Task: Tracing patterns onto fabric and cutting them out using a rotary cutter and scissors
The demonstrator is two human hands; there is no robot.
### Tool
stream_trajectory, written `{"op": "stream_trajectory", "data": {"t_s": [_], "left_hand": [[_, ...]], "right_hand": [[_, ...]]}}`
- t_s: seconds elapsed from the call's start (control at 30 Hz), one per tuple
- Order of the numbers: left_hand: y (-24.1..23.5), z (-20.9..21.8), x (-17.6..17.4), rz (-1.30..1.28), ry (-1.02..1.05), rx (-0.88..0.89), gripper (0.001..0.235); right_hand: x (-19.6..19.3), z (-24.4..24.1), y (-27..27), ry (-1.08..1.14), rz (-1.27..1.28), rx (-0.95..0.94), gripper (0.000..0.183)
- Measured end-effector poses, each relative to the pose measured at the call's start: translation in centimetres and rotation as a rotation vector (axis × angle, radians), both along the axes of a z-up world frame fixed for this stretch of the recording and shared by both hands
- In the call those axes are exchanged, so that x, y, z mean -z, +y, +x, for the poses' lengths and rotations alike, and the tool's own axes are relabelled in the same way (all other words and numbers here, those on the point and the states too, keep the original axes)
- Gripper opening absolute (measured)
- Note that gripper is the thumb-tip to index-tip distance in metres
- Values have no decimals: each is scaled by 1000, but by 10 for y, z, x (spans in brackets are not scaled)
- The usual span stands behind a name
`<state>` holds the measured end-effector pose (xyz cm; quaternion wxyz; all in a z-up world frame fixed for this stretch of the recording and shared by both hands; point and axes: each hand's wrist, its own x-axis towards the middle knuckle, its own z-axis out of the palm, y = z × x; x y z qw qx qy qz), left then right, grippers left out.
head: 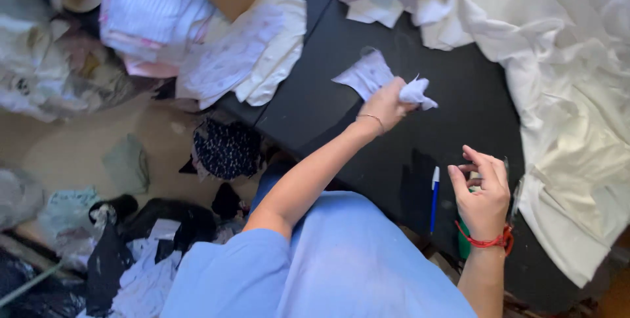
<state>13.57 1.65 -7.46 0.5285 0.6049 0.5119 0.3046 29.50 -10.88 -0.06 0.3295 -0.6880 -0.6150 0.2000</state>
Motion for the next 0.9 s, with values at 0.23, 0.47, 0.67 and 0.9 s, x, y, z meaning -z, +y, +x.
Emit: {"op": "stream_trajectory", "data": {"t_s": [0.23,0.47,0.67,0.9], "left_hand": [[-71,-158,22,-260,-372,82,25],[-149,-335,60,-490,-154,-432,33],[-109,-501,49,-280,120,-1129,41],[-19,-658,39,159,296,-1423,37]], "right_hand": [[13,-85,4,36,-166,-193,30],[6,-188,29,-5,-346,-505,36],[-6,-247,44,-111,-324,-618,37],[-8,-273,34,-208,-413,-542,41]]}}
